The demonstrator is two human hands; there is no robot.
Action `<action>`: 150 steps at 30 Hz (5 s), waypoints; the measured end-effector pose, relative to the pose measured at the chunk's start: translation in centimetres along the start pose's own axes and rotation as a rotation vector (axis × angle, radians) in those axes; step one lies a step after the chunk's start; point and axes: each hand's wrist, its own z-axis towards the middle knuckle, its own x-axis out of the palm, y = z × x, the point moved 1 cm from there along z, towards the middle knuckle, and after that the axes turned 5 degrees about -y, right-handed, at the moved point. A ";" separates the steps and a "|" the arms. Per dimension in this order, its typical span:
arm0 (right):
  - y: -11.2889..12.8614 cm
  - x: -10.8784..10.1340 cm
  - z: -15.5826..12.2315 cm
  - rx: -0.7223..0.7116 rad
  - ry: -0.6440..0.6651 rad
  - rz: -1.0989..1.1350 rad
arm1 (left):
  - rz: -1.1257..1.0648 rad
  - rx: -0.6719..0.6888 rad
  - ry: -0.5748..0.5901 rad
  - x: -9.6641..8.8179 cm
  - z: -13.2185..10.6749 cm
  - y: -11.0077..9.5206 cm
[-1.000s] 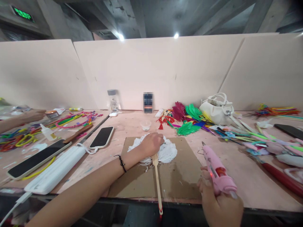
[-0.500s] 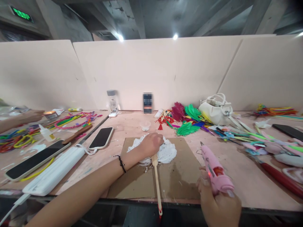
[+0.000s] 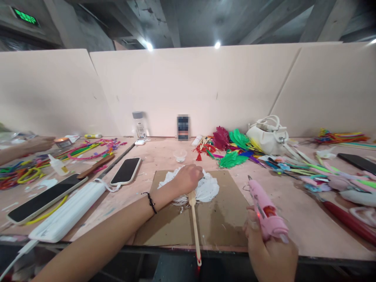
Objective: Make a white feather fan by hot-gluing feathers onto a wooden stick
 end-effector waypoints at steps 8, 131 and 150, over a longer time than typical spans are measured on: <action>0.1 -0.1 0.1 0.025 -0.001 -0.015 | 0.040 -0.008 0.037 -0.3 0.1 -0.3; 7.4 0.8 -0.3 0.325 0.535 0.276 | -0.515 -0.016 0.005 -11.4 -7.6 0.2; 6.3 1.5 -0.8 0.344 0.475 0.407 | -0.464 -0.038 0.059 -7.0 -10.6 -2.0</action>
